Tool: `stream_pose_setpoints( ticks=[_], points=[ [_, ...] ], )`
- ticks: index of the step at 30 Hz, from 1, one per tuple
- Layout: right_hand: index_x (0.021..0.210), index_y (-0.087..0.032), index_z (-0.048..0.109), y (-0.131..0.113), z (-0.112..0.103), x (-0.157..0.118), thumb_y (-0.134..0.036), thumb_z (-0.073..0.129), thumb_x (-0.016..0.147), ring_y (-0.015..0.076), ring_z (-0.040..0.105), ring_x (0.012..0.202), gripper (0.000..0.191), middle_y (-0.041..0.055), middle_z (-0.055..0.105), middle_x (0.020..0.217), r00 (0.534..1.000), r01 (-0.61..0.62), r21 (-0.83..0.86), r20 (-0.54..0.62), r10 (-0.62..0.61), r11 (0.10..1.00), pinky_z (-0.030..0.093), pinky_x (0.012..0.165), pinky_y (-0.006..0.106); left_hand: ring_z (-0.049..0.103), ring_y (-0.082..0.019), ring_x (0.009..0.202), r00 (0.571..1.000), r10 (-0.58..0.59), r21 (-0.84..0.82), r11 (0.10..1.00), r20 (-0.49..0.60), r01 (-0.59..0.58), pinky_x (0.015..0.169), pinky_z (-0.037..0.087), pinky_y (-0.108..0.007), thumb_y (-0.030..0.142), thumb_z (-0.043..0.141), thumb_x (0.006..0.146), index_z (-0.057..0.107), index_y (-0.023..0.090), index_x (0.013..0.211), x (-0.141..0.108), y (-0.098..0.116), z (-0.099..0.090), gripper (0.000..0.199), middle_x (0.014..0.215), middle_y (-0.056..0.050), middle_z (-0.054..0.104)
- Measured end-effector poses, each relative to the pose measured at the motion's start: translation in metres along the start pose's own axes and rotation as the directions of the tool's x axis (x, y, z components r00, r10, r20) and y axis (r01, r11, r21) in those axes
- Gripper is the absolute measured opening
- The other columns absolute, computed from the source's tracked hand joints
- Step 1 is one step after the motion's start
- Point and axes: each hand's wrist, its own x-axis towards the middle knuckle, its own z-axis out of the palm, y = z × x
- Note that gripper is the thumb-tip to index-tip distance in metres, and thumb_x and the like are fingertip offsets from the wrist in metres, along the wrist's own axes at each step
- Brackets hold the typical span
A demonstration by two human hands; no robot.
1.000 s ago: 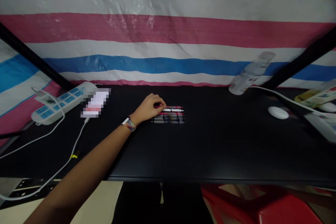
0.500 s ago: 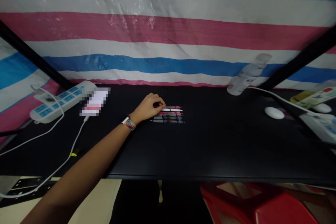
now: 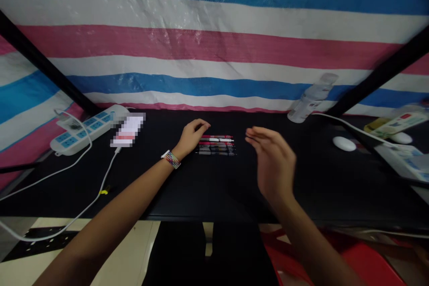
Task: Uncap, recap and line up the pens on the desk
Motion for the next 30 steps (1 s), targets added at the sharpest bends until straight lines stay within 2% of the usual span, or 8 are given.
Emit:
stream_pose_setpoints(
  ticks=[3,6,9,12,16,21,25,30],
  points=[
    [0.123,-0.031,0.079,0.024,0.016,0.019,-0.031,0.054,0.1,0.0319,0.07,0.133,0.034,0.0094,0.076,0.138,0.971,-0.178,0.151,-0.134,0.199,0.972,0.055,0.115,0.055,0.073,-0.024,0.102,0.993,-0.069,-0.066,0.996,-0.098,0.062,0.1,0.055,-0.04,0.031,0.061,0.101,0.075,0.022,0.093,-0.006,0.005,0.005,0.019,0.099,-0.005,0.079],
    [0.122,-0.024,0.079,0.052,0.039,0.039,-0.032,0.06,0.089,0.0332,0.068,0.136,0.038,0.0128,0.077,0.138,0.935,-0.309,0.23,-0.104,0.338,0.923,0.051,0.12,0.057,0.073,-0.024,0.105,0.982,-0.097,-0.1,0.992,-0.163,0.082,0.104,0.055,-0.04,0.034,0.061,0.102,0.074,0.022,0.095,-0.014,0.011,0.008,0.019,0.1,-0.005,0.078],
    [0.128,-0.024,0.077,0.071,0.059,0.051,-0.033,0.058,0.089,0.0309,0.067,0.139,0.043,0.011,0.076,0.143,0.948,-0.305,0.231,-0.02,0.318,0.924,0.051,0.12,0.053,0.072,-0.024,0.111,0.98,-0.123,-0.15,0.984,-0.153,0.1,0.108,0.054,-0.04,0.034,0.06,0.103,0.073,0.022,0.1,-0.019,0.014,0.01,0.018,0.107,-0.006,0.079],
    [0.122,-0.024,0.078,0.078,0.069,0.057,-0.031,0.059,0.089,0.0299,0.068,0.136,0.039,0.0097,0.079,0.136,0.941,-0.314,0.256,-0.041,0.335,0.914,0.05,0.12,0.052,0.072,-0.025,0.116,0.978,-0.165,-0.174,0.975,-0.129,0.141,0.111,0.053,-0.041,0.033,0.057,0.104,0.073,0.022,0.101,-0.019,0.014,0.011,0.02,0.111,-0.007,0.079],
    [0.114,-0.024,0.08,0.081,0.069,0.061,-0.029,0.057,0.088,0.0299,0.07,0.134,0.035,0.0089,0.08,0.131,0.942,-0.309,0.271,-0.045,0.333,0.911,0.05,0.12,0.051,0.073,-0.025,0.114,0.979,-0.151,-0.174,0.977,-0.138,0.126,0.11,0.053,-0.041,0.035,0.057,0.103,0.073,0.02,0.098,-0.011,0.009,0.012,0.022,0.109,-0.008,0.079],
    [0.109,-0.024,0.081,0.081,0.065,0.062,-0.03,0.058,0.086,0.0297,0.073,0.123,0.033,0.0082,0.082,0.123,0.942,-0.311,0.25,-0.046,0.332,0.917,0.054,0.113,0.05,0.072,-0.023,0.098,0.972,-0.147,-0.192,0.975,-0.185,0.11,0.096,0.056,-0.039,0.033,0.055,0.101,0.071,0.021,0.089,-0.001,0.004,0.02,0.023,0.096,-0.006,0.076],
    [0.099,-0.024,0.081,0.079,0.064,0.063,-0.028,0.058,0.083,0.0296,0.074,0.109,0.028,0.0074,0.083,0.106,0.952,-0.295,0.202,-0.013,0.304,0.934,0.058,0.103,0.048,0.071,-0.023,0.093,0.986,-0.107,-0.195,0.977,-0.131,0.081,0.092,0.056,-0.038,0.035,0.057,0.101,0.072,0.021,0.087,-0.001,0.006,0.024,0.025,0.091,-0.005,0.075],
    [0.094,-0.025,0.08,0.08,0.061,0.068,-0.026,0.057,0.082,0.0277,0.075,0.098,0.026,0.0053,0.083,0.102,0.955,-0.294,0.177,0.009,0.298,0.939,0.059,0.097,0.046,0.072,-0.024,0.095,0.986,-0.114,-0.188,0.978,-0.122,0.09,0.094,0.056,-0.039,0.034,0.057,0.101,0.073,0.021,0.085,-0.004,0.008,0.02,0.026,0.091,-0.005,0.076]
  ],
)
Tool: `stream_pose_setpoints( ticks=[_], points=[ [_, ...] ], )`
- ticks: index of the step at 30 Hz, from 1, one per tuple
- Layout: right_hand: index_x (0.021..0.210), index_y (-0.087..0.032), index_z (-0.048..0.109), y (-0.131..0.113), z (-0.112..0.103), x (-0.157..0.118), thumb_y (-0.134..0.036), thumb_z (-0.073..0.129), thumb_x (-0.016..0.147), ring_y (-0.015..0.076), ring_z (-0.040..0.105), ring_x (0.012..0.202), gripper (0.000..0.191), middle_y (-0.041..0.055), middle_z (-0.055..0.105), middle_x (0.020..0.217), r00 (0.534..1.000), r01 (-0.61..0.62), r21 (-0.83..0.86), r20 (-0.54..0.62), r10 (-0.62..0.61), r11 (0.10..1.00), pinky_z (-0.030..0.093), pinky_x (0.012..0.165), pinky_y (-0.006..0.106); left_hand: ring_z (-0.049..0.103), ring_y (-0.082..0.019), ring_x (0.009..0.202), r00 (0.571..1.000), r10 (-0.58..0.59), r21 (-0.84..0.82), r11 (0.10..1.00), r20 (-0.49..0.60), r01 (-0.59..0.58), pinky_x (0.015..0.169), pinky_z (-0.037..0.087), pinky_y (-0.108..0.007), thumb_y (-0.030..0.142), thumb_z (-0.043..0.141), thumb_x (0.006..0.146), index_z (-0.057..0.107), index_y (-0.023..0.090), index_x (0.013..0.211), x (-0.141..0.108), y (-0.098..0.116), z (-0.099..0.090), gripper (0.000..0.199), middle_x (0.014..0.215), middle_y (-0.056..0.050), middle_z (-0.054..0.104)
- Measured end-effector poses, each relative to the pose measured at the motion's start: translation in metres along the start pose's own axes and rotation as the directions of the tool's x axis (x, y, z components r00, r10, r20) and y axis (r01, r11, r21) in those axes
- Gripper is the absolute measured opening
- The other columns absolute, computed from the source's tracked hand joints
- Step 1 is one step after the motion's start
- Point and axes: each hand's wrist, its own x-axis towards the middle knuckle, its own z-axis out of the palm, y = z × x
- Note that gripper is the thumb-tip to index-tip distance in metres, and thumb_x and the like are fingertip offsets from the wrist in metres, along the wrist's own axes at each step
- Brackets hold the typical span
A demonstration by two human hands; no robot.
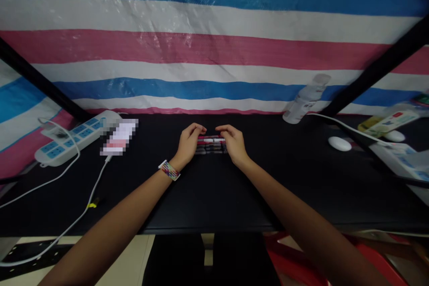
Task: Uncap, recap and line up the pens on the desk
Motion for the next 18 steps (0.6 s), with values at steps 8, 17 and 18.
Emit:
stream_pose_setpoints(
  ticks=[8,17,18],
  points=[
    [0.097,-0.025,0.08,0.0,-0.01,0.004,-0.015,0.056,0.084,0.0246,0.076,0.101,0.029,0.0049,0.08,0.105,0.975,0.114,-0.122,0.203,-0.088,0.986,0.059,0.1,0.044,0.071,-0.024,0.095,0.999,0.038,0.085,0.996,0.011,-0.039,0.093,0.055,-0.04,0.03,0.059,0.099,0.075,0.022,0.089,-0.001,0.002,-0.005,0.021,0.092,-0.005,0.076],
    [0.121,-0.027,0.076,-0.009,-0.018,-0.007,-0.022,0.058,0.105,0.0316,0.062,0.125,0.025,0.0101,0.075,0.123,0.857,0.458,-0.386,0.43,-0.283,0.801,0.049,0.115,0.055,0.071,-0.026,0.101,0.987,0.1,0.251,0.959,0.129,-0.13,0.097,0.056,-0.042,0.03,0.058,0.102,0.08,0.024,0.096,-0.007,0.01,-0.005,0.024,0.099,-0.005,0.077],
    [0.123,-0.027,0.075,-0.009,-0.018,-0.008,-0.022,0.056,0.106,0.032,0.062,0.126,0.027,0.0105,0.074,0.124,0.859,0.456,-0.402,0.431,-0.275,0.794,0.049,0.115,0.056,0.072,-0.026,0.101,0.986,0.102,0.25,0.959,0.133,-0.133,0.096,0.057,-0.042,0.028,0.059,0.101,0.08,0.024,0.096,-0.007,0.009,-0.005,0.021,0.099,-0.005,0.077]
  ],
)
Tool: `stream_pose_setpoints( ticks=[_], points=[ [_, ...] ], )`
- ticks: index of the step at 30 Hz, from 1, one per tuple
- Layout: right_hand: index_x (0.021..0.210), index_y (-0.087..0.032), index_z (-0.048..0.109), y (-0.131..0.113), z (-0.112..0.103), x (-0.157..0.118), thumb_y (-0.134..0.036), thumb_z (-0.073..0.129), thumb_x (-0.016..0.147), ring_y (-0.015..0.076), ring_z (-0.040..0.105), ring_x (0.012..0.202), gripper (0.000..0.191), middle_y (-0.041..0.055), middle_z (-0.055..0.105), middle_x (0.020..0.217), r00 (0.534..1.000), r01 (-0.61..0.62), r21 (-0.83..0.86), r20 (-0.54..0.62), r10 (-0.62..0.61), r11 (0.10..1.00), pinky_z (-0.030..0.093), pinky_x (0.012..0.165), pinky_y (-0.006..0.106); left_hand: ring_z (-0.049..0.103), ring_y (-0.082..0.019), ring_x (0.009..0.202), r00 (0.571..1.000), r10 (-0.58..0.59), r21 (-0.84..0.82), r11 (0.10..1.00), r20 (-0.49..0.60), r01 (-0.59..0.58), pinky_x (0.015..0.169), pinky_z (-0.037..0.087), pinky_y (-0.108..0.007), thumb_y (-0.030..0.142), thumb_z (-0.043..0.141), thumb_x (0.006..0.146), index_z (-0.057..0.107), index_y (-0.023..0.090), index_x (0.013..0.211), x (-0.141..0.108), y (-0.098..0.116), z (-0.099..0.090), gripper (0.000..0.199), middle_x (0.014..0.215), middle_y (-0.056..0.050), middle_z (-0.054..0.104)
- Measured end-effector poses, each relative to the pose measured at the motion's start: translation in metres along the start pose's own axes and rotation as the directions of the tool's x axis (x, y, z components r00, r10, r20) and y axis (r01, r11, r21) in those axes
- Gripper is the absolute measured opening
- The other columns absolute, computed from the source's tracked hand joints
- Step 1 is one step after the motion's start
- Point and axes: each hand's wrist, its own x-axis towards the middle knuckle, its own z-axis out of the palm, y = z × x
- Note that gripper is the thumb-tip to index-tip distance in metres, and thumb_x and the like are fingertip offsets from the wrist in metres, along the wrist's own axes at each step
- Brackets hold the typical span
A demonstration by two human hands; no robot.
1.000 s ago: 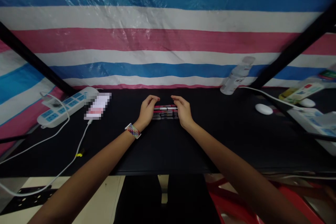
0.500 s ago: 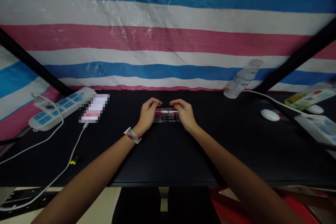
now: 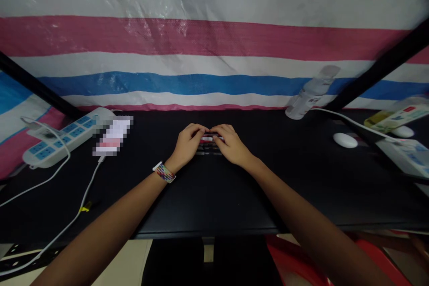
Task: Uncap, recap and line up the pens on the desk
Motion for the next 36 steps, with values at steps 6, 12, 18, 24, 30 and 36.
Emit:
stream_pose_setpoints(
  ticks=[6,12,18,24,30,36],
  points=[
    [0.129,-0.023,0.073,0.0013,0.0032,-0.003,-0.013,0.051,0.102,0.0332,0.059,0.129,0.036,0.0137,0.069,0.131,0.999,0.027,-0.102,0.027,-0.025,0.994,0.049,0.117,0.055,0.075,-0.023,0.103,0.997,-0.074,-0.146,0.987,-0.024,0.069,0.095,0.059,-0.04,0.02,0.057,0.101,0.07,0.023,0.111,-0.0012,-0.0092,0.005,0.017,0.106,-0.006,0.078],
    [0.132,-0.024,0.072,0.0004,0.0024,-0.0042,-0.013,0.052,0.102,0.034,0.059,0.128,0.038,0.014,0.068,0.132,0.998,0.044,-0.127,0.052,-0.038,0.991,0.049,0.117,0.057,0.075,-0.022,0.103,0.997,-0.068,-0.137,0.989,-0.03,0.063,0.095,0.059,-0.039,0.018,0.059,0.101,0.069,0.023,0.111,-0.0022,-0.0087,0.0063,0.014,0.105,-0.005,0.077],
    [0.132,-0.023,0.073,-0.0002,0.0006,-0.0033,-0.011,0.052,0.101,0.034,0.059,0.128,0.04,0.0143,0.068,0.133,0.998,0.038,-0.126,0.063,-0.03,0.991,0.049,0.117,0.056,0.073,-0.021,0.099,0.999,-0.037,-0.114,0.993,-0.026,0.034,0.092,0.059,-0.036,0.019,0.061,0.102,0.07,0.022,0.107,-0.0017,-0.0077,0.0055,0.012,0.105,-0.005,0.077],
    [0.131,-0.022,0.073,0.0014,0.0015,-0.0014,-0.01,0.054,0.099,0.0326,0.06,0.128,0.039,0.0133,0.07,0.133,0.999,0.002,-0.093,0.052,0.003,0.996,0.049,0.117,0.054,0.074,-0.021,0.098,0.999,-0.019,-0.107,0.994,-0.037,0.014,0.092,0.059,-0.037,0.015,0.062,0.1,0.071,0.021,0.104,-0.0011,-0.0096,0.0062,0.012,0.102,-0.004,0.077],
    [0.121,-0.024,0.077,0.0023,0.0028,0.0013,-0.011,0.053,0.097,0.0318,0.063,0.125,0.036,0.0115,0.074,0.128,0.998,-0.069,0.001,-0.001,0.069,0.998,0.049,0.115,0.054,0.073,-0.022,0.097,0.999,0.005,-0.088,0.996,-0.047,-0.009,0.091,0.058,-0.037,0.015,0.061,0.098,0.072,0.021,0.102,-0.0013,-0.0111,0.0056,0.013,0.103,-0.006,0.077],
    [0.106,-0.026,0.08,0.0036,0.0053,0.0053,-0.019,0.054,0.094,0.0275,0.072,0.112,0.029,0.0062,0.08,0.119,0.935,-0.21,0.345,-0.201,0.291,0.915,0.053,0.108,0.048,0.072,-0.023,0.096,0.996,-0.028,-0.097,0.995,-0.083,0.02,0.091,0.054,-0.038,0.017,0.061,0.097,0.073,0.02,0.098,0.0002,-0.0091,0.0035,0.013,0.099,-0.005,0.076]
  ],
)
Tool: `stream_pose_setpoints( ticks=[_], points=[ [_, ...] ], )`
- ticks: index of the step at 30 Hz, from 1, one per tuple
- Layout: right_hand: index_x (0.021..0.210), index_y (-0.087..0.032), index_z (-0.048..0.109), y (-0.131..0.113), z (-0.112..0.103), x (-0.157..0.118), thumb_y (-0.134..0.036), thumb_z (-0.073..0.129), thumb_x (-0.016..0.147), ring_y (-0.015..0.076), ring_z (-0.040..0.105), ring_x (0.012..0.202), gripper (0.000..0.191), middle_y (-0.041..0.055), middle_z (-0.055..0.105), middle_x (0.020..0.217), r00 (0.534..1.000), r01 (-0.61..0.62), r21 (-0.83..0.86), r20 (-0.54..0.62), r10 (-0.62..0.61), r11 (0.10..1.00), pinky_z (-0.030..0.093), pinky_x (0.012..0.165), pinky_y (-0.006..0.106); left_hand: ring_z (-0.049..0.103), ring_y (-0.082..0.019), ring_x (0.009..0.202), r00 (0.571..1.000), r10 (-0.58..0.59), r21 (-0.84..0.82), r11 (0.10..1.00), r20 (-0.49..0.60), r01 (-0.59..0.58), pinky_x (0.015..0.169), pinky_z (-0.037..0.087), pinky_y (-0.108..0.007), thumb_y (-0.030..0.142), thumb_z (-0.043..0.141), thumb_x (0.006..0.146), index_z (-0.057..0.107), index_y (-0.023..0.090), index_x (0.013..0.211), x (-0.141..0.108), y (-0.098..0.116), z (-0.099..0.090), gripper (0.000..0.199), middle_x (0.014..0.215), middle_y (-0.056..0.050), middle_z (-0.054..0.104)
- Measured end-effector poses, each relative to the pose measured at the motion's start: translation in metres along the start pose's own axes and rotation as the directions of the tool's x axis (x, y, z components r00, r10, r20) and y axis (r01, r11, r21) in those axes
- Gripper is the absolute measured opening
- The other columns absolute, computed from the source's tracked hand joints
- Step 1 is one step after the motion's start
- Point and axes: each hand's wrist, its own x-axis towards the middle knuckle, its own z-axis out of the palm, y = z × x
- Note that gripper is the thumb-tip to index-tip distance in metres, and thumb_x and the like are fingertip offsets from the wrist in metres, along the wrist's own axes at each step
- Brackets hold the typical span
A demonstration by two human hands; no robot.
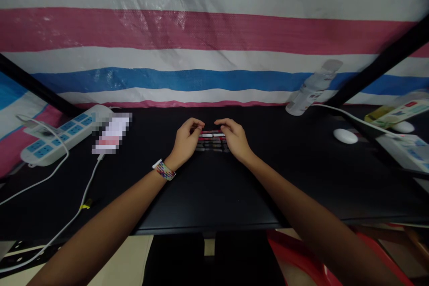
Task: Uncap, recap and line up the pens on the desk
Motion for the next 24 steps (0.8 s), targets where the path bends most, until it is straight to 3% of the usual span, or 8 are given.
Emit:
stream_pose_setpoints(
  ticks=[4,8,14,19,24],
  points=[
    [0.099,-0.026,0.081,-0.002,0.005,0.0,-0.024,0.057,0.091,0.028,0.072,0.12,0.025,0.0049,0.083,0.119,0.985,-0.098,0.224,-0.116,0.126,0.97,0.05,0.113,0.048,0.072,-0.023,0.097,0.996,-0.077,-0.094,0.993,-0.053,0.072,0.094,0.054,-0.039,0.018,0.06,0.096,0.074,0.021,0.095,0.003,0.001,0.0,0.014,0.098,-0.004,0.077],
    [0.095,-0.026,0.081,-0.004,0.009,-0.001,-0.025,0.059,0.088,0.0278,0.072,0.115,0.023,0.0046,0.083,0.111,0.975,-0.128,0.305,-0.134,0.176,0.944,0.051,0.112,0.049,0.072,-0.023,0.098,0.989,-0.136,-0.178,0.976,-0.063,0.123,0.095,0.055,-0.038,0.017,0.06,0.093,0.074,0.021,0.09,0.003,0.004,0.002,0.014,0.095,-0.004,0.077],
    [0.092,-0.026,0.081,-0.005,0.007,0.002,-0.023,0.059,0.085,0.027,0.071,0.108,0.024,0.0041,0.082,0.105,0.977,-0.158,0.292,-0.09,0.192,0.943,0.053,0.107,0.049,0.071,-0.022,0.095,0.99,-0.126,-0.193,0.975,-0.062,0.112,0.092,0.054,-0.037,0.016,0.061,0.091,0.075,0.021,0.087,0.001,0.009,0.004,0.014,0.092,-0.004,0.077],
    [0.095,-0.026,0.08,-0.002,-0.001,0.006,-0.016,0.059,0.076,0.0264,0.074,0.107,0.03,0.0037,0.082,0.109,0.982,-0.19,0.246,0.066,0.179,0.951,0.055,0.106,0.048,0.071,-0.023,0.094,0.989,-0.131,-0.187,0.975,-0.064,0.117,0.091,0.054,-0.037,0.016,0.063,0.091,0.074,0.021,0.089,0.001,0.006,0.002,0.012,0.093,-0.004,0.076],
    [0.096,-0.026,0.081,0.0,-0.009,0.009,-0.013,0.058,0.076,0.0275,0.073,0.116,0.033,0.0041,0.08,0.114,0.986,-0.136,0.123,0.113,0.122,0.983,0.052,0.114,0.05,0.071,-0.022,0.095,0.992,-0.109,-0.147,0.984,-0.067,0.098,0.09,0.054,-0.037,0.016,0.062,0.092,0.074,0.021,0.091,0.001,0.004,0.001,0.013,0.095,-0.004,0.077]
  ],
)
